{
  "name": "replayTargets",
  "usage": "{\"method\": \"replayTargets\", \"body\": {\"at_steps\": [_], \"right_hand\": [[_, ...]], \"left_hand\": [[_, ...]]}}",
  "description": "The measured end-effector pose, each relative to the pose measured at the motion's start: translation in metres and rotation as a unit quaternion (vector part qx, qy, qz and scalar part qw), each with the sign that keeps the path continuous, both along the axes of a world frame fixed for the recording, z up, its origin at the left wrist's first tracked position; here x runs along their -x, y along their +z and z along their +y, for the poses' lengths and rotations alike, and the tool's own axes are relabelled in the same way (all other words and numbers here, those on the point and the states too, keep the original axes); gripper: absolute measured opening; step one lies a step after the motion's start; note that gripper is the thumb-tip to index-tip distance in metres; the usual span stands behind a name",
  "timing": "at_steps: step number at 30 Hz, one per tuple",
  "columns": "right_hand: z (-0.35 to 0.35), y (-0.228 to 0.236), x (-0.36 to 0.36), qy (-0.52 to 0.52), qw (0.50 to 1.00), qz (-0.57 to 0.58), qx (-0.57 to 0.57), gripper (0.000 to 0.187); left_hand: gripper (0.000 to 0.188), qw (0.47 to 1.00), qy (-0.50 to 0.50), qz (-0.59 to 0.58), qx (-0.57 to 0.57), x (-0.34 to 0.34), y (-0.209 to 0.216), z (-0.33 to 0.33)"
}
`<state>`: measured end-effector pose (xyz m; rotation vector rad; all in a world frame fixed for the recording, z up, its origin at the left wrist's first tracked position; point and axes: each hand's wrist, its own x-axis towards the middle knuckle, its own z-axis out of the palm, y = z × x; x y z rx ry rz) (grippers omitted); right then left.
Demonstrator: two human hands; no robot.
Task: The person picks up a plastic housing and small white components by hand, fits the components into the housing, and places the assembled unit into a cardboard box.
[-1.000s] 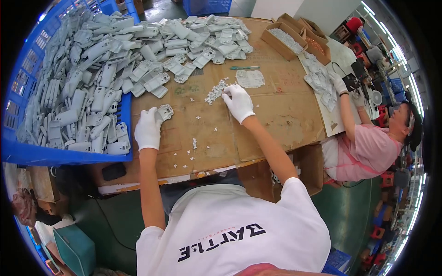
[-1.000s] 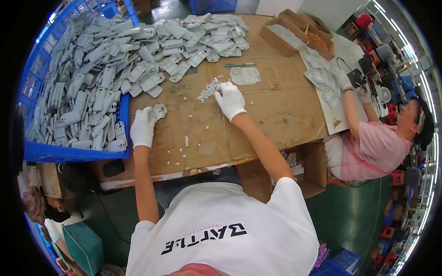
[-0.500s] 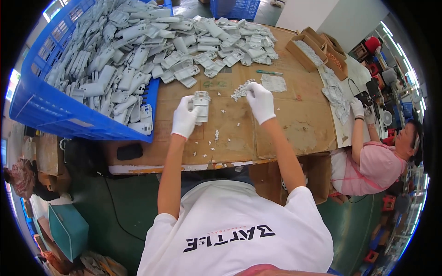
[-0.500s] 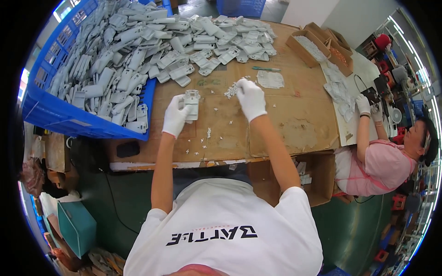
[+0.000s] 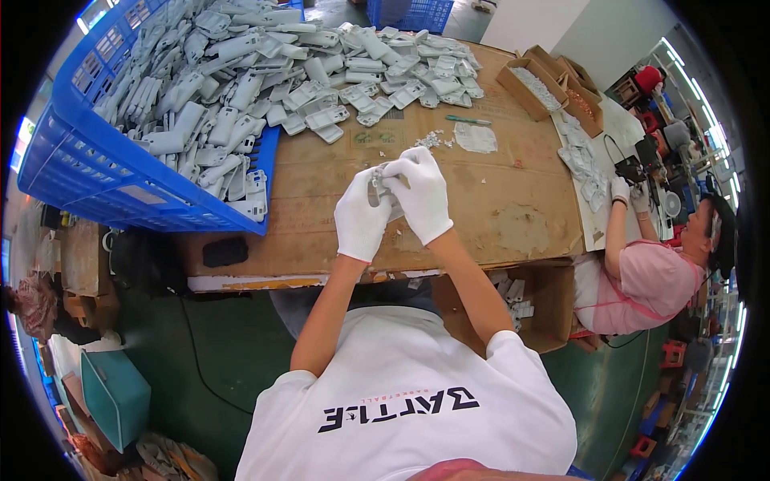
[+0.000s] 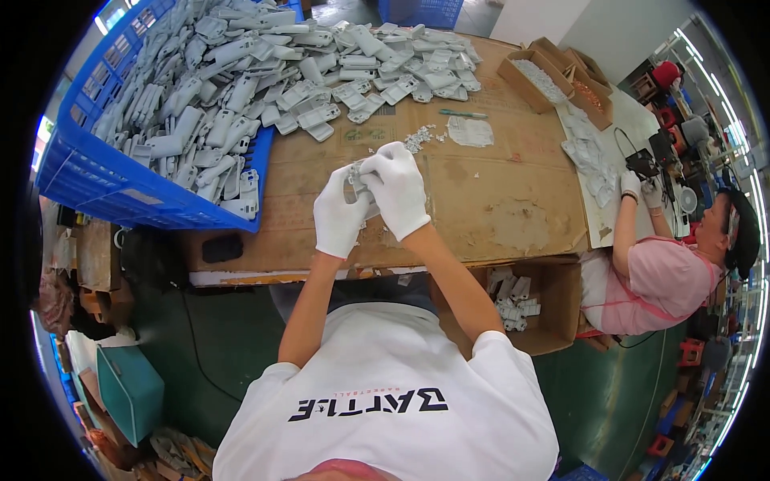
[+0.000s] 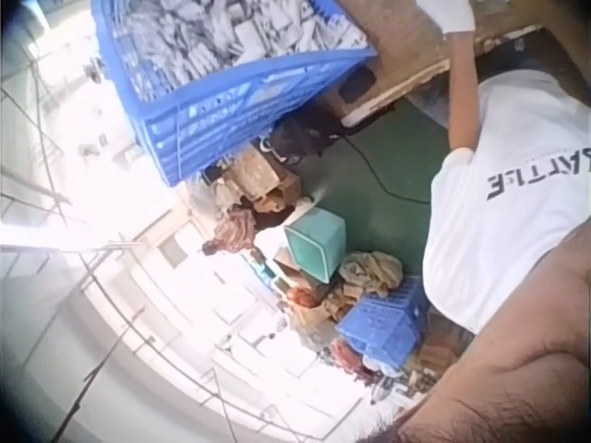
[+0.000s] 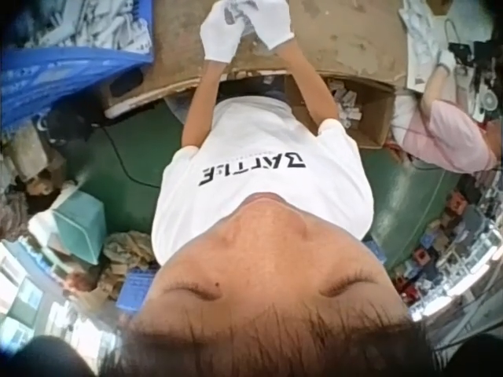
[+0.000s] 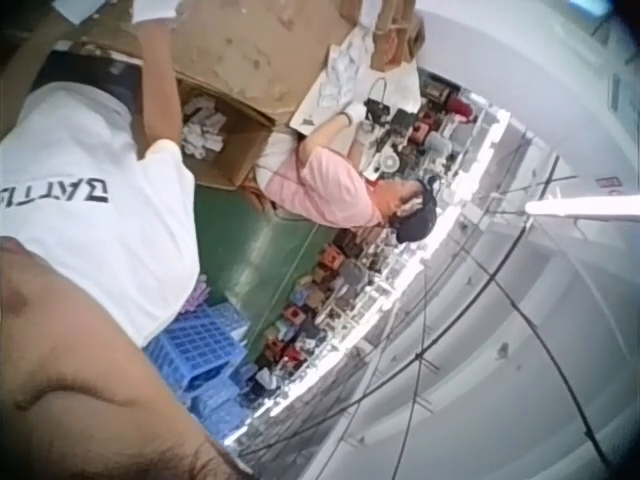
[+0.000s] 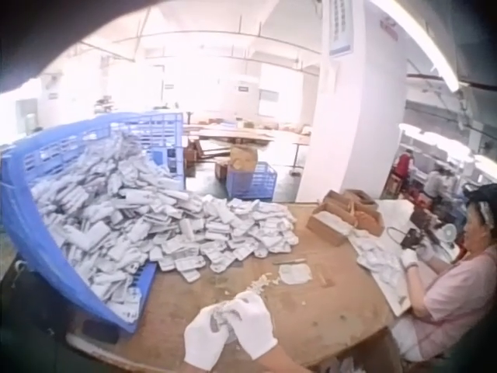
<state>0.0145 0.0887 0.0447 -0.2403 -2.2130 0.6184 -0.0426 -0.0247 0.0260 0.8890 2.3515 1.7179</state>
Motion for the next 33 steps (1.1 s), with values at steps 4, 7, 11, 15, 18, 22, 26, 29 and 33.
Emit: {"method": "replayTargets", "body": {"at_steps": [4,7,11,15,18,22,26,29,33], "right_hand": [[0.018,0.002,-0.006,0.050,0.962,-0.092,0.254,0.017],[0.013,0.002,-0.013,0.108,0.948,-0.153,0.255,0.022],[-0.003,-0.005,-0.019,0.046,0.967,-0.116,0.222,0.025],[-0.009,-0.002,-0.021,0.031,0.965,-0.123,0.229,0.028],[-0.009,-0.004,-0.023,0.032,0.963,-0.114,0.242,0.028],[-0.010,-0.002,-0.023,0.029,0.960,-0.109,0.258,0.027],[-0.006,0.002,-0.022,0.052,0.959,-0.093,0.261,0.025],[0.001,-0.002,-0.022,0.062,0.954,-0.098,0.276,0.025],[0.006,-0.006,-0.018,0.070,0.942,-0.067,0.321,0.025]], "left_hand": [[0.035,1.000,-0.023,0.012,-0.012,-0.001,0.002,-0.004],[0.029,0.998,-0.019,0.051,-0.025,-0.003,0.008,-0.004],[0.023,0.998,0.003,0.058,-0.020,-0.002,0.000,-0.001],[0.018,1.000,0.025,-0.004,-0.006,-0.005,0.003,-0.001],[0.014,0.999,0.021,-0.019,-0.023,-0.009,0.006,-0.002],[0.013,0.999,0.038,-0.005,-0.034,-0.012,0.007,0.000],[0.013,0.997,0.044,0.054,-0.038,-0.012,0.016,-0.002],[0.017,0.999,0.023,0.039,-0.007,-0.012,0.016,-0.003],[0.024,0.997,0.020,0.060,-0.033,-0.013,-0.001,0.002]]}}
